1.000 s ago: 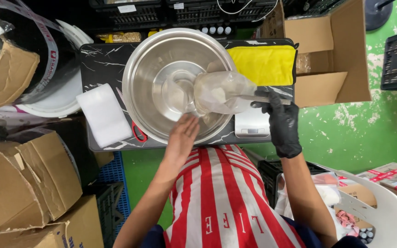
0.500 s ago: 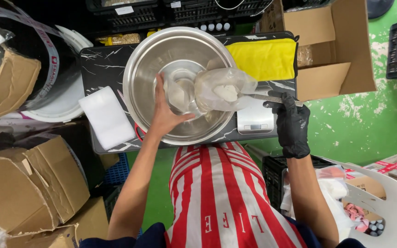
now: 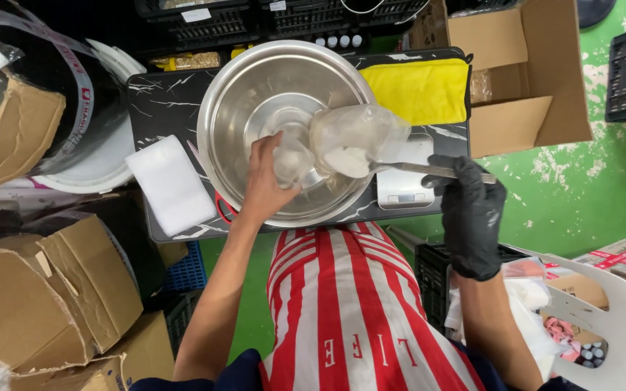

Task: Measuring and bagging white powder using a spoon and a digital scale in a production environment.

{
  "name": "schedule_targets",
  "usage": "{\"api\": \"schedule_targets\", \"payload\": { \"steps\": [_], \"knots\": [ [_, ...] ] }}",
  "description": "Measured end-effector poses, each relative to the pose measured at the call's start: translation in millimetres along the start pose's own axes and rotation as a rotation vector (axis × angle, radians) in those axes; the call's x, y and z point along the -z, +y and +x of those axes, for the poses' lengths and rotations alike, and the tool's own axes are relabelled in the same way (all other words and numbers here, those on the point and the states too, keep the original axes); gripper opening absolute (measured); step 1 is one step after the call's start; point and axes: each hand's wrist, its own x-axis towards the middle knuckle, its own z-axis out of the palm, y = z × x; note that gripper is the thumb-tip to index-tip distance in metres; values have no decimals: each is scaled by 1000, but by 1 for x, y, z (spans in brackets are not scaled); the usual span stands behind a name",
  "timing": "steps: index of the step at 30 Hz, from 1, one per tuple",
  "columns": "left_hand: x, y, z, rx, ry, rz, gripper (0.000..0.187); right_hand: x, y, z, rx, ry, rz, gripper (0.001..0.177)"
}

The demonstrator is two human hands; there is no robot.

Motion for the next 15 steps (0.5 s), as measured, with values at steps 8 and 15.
{"api": "schedule_targets", "payload": {
  "steps": [8, 15],
  "knots": [
    [-9, -10, 3, -95, -69, 46, 131, -48, 46, -31, 692, -243, -557, 26],
    [-12, -3, 5, -119, -49, -77, 137, -71, 113, -43, 1171, -457, -1094, 20]
  ]
}}
